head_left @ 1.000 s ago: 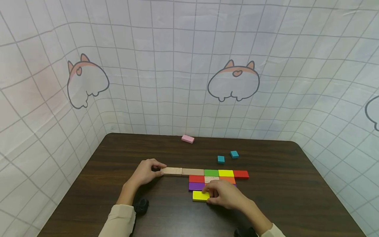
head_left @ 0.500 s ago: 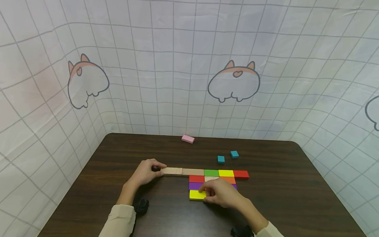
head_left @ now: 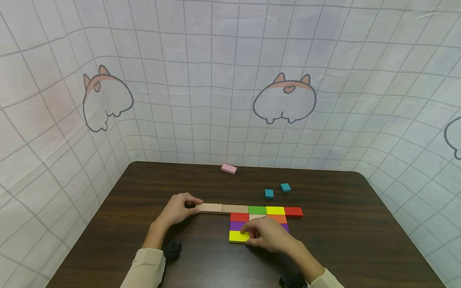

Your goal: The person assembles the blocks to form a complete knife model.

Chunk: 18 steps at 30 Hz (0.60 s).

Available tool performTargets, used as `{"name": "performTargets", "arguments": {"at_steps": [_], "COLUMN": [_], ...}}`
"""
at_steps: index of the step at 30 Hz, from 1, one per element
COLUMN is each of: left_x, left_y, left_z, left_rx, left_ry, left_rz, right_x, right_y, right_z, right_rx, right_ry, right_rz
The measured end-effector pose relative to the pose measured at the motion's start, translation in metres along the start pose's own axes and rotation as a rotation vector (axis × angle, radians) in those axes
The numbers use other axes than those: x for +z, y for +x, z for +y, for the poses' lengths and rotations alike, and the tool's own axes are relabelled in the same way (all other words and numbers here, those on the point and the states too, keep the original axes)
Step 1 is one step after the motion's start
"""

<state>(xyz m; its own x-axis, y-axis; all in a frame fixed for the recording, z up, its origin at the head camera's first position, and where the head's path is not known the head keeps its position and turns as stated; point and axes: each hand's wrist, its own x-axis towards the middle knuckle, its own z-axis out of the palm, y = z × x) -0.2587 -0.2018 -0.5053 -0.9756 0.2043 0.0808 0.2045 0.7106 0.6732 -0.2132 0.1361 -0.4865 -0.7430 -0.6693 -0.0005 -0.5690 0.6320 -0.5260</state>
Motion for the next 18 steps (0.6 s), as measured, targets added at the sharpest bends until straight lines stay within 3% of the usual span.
{"name": "performTargets", "arguments": {"at_steps": [12,18], "left_x": [0.001,0.0], "left_y": [0.0,0.0], "left_z": [0.0,0.002], "left_rx": [-0.01,-0.013], "left_ry": [0.001,-0.003], "left_rz": [-0.003,-0.001], "right_x": [-0.005,-0.033], "right_y": [0.001,0.01], "right_z": [0.0,0.003], "right_rx": [0.003,-0.024], "right_ry": [0.037,0.031], "right_rz": [-0.014,0.041]}}
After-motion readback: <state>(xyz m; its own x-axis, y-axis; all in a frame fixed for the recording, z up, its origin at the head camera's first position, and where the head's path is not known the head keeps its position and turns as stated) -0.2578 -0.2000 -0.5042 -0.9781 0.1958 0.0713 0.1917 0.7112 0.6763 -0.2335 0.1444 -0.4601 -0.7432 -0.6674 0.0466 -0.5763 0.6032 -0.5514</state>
